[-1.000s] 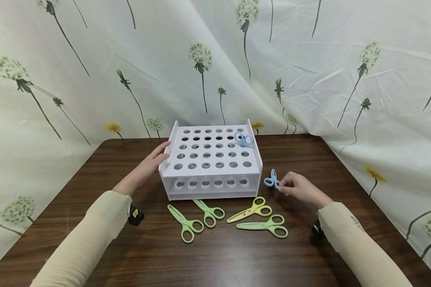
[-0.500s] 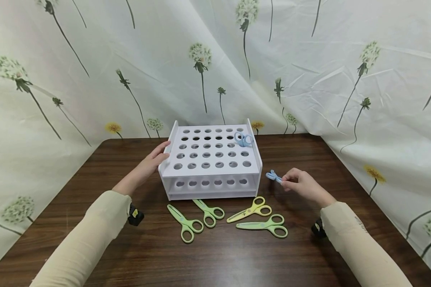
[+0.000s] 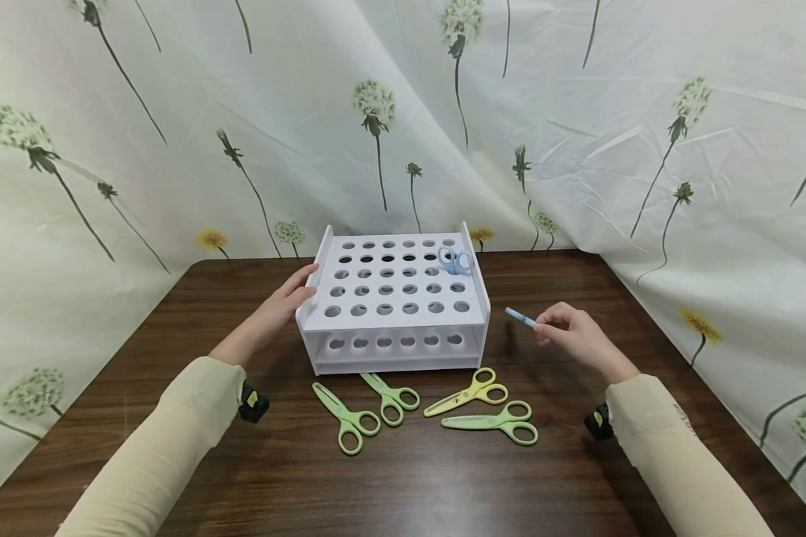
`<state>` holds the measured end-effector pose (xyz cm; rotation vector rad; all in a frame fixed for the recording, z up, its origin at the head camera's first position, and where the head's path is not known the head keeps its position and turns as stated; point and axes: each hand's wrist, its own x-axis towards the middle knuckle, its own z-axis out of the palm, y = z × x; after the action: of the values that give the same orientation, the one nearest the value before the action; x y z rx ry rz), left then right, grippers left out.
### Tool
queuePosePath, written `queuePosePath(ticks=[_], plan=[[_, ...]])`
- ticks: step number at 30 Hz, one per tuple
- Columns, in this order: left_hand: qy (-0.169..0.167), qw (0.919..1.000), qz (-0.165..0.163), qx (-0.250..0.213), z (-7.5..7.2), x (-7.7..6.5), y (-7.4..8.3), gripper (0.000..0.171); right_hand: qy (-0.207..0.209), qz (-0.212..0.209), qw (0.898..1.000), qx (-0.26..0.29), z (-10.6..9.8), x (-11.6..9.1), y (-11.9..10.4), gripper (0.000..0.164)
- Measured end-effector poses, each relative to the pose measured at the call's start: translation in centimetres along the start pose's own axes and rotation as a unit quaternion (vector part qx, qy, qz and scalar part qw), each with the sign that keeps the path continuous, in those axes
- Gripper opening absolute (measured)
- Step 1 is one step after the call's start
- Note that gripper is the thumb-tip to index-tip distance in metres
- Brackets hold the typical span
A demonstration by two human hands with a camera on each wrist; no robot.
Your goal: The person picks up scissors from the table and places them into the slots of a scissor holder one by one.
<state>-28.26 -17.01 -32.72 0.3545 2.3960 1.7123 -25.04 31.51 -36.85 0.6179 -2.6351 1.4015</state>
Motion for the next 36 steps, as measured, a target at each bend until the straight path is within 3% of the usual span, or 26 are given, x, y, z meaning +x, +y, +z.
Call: queuePosePath(ticks=[6,14,18,26,36], plan=[[0.000,1.0000,0.002,0.005,0.1,-0.1,0.1,0.053,0.021,-0.002,0.999,0.040,-0.8,0.2,-0.5,0.021],[-0.004,1.0000,0.002,-0.001,0.7,-1.7,2.3,0.054,0.046,-0.016,0.998,0.037,-1.7,0.4,-1.7,0.020],[-0.004,1.0000,0.002,-0.003,0.6,-1.4,2.0,0.054,0.055,-0.021,0.998,0.037,-2.1,0.6,-2.1,0.021],[0.001,1.0000,0.007,0.001,0.0,0.3,-0.6,0.055,0.070,-0.011,0.995,0.064,-2.7,1.2,-3.1,0.025],[0.004,0.9999,0.012,0.009,0.0,0.3,-0.8,0.055,0.093,-0.022,0.987,0.133,-3.5,1.9,-4.2,0.010]])
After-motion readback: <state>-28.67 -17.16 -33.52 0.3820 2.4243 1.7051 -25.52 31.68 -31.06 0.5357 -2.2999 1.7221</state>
